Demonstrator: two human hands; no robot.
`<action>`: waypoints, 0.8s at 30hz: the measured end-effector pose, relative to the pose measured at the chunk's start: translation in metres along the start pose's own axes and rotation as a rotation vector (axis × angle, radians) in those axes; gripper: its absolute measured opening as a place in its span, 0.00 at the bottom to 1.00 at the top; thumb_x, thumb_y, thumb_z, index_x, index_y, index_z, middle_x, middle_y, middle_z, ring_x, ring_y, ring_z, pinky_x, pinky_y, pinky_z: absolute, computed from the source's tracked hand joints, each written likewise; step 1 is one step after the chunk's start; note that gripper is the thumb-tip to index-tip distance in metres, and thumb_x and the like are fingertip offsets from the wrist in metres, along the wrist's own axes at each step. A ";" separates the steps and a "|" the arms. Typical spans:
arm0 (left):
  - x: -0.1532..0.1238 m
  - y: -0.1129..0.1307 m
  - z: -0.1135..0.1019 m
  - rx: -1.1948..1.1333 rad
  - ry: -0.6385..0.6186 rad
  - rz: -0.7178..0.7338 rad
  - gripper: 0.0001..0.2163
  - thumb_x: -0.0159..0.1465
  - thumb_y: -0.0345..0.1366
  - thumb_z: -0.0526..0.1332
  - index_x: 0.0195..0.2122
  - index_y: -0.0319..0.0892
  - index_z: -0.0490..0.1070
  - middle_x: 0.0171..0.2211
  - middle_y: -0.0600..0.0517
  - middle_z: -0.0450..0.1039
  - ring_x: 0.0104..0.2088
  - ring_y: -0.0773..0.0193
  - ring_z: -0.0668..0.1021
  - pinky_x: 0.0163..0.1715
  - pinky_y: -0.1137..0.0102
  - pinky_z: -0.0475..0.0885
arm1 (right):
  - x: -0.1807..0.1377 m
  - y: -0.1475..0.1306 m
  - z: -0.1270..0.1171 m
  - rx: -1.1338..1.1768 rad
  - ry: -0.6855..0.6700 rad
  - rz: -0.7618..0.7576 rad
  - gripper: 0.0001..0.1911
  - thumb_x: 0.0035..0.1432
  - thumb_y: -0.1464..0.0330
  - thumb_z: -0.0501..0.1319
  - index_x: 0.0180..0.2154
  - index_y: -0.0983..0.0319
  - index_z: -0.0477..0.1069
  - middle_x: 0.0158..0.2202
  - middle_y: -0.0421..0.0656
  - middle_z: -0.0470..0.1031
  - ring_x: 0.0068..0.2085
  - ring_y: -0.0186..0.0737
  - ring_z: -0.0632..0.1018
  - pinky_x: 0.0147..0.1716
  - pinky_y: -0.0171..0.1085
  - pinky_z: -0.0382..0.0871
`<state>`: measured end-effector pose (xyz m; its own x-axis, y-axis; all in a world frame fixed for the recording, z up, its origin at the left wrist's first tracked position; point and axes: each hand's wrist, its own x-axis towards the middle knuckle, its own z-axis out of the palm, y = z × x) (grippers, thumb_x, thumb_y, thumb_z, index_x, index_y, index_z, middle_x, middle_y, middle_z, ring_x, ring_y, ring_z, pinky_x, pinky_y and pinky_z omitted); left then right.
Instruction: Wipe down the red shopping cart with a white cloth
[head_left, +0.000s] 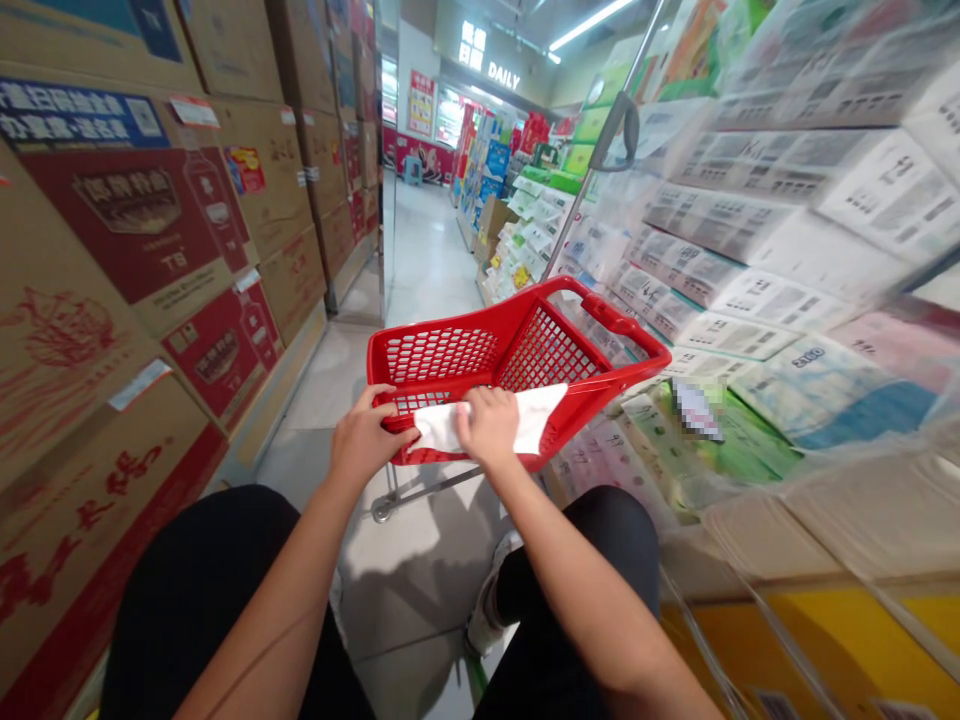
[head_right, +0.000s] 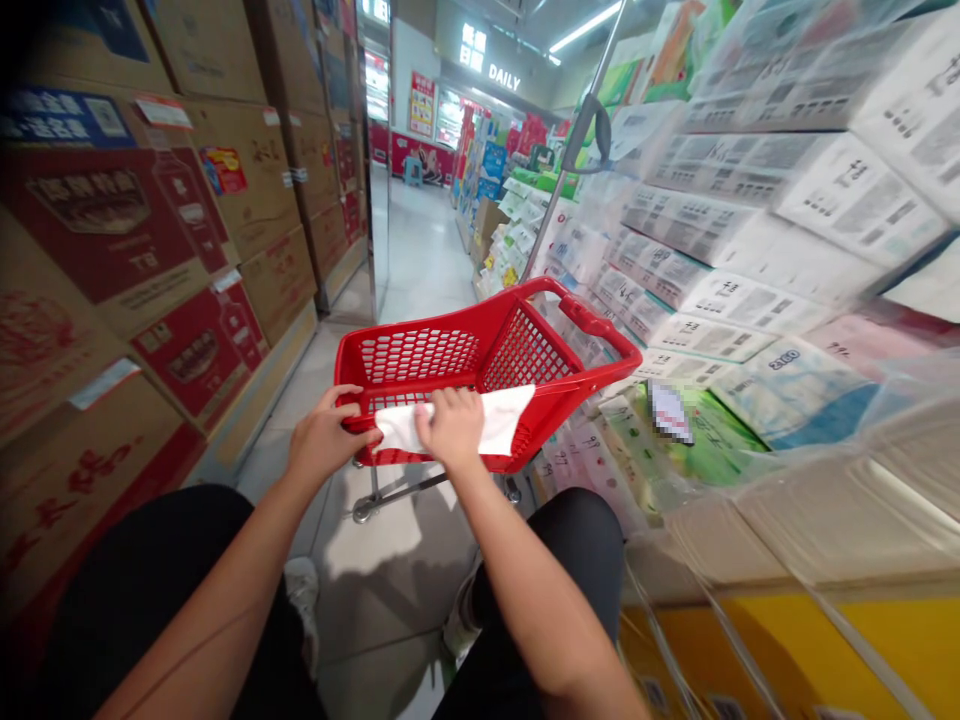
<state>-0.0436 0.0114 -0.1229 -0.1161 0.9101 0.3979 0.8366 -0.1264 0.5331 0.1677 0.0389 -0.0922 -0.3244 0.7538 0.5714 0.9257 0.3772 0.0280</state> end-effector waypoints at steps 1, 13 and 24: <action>0.000 0.001 0.001 0.002 -0.010 -0.012 0.09 0.56 0.45 0.65 0.27 0.47 0.74 0.59 0.58 0.69 0.42 0.61 0.79 0.34 0.67 0.69 | -0.001 -0.025 0.005 0.048 -0.016 -0.029 0.19 0.68 0.55 0.49 0.37 0.59 0.71 0.37 0.46 0.74 0.42 0.47 0.69 0.45 0.44 0.54; 0.013 -0.037 -0.012 -0.094 0.020 0.008 0.20 0.50 0.56 0.69 0.19 0.44 0.69 0.59 0.58 0.69 0.42 0.61 0.78 0.41 0.67 0.72 | 0.011 0.119 -0.050 -0.253 -0.046 -0.072 0.20 0.67 0.56 0.50 0.33 0.61 0.71 0.32 0.48 0.75 0.38 0.46 0.70 0.42 0.43 0.53; 0.006 -0.010 0.000 -0.098 0.030 -0.056 0.09 0.56 0.43 0.65 0.24 0.45 0.73 0.61 0.57 0.67 0.42 0.61 0.79 0.38 0.68 0.72 | 0.014 -0.033 0.007 0.024 0.036 0.000 0.17 0.67 0.57 0.52 0.33 0.60 0.72 0.34 0.49 0.76 0.39 0.48 0.71 0.42 0.45 0.55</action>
<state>-0.0524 0.0185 -0.1258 -0.1783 0.9046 0.3873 0.7723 -0.1153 0.6247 0.1309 0.0411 -0.0911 -0.3173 0.7342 0.6003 0.9205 0.3906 0.0088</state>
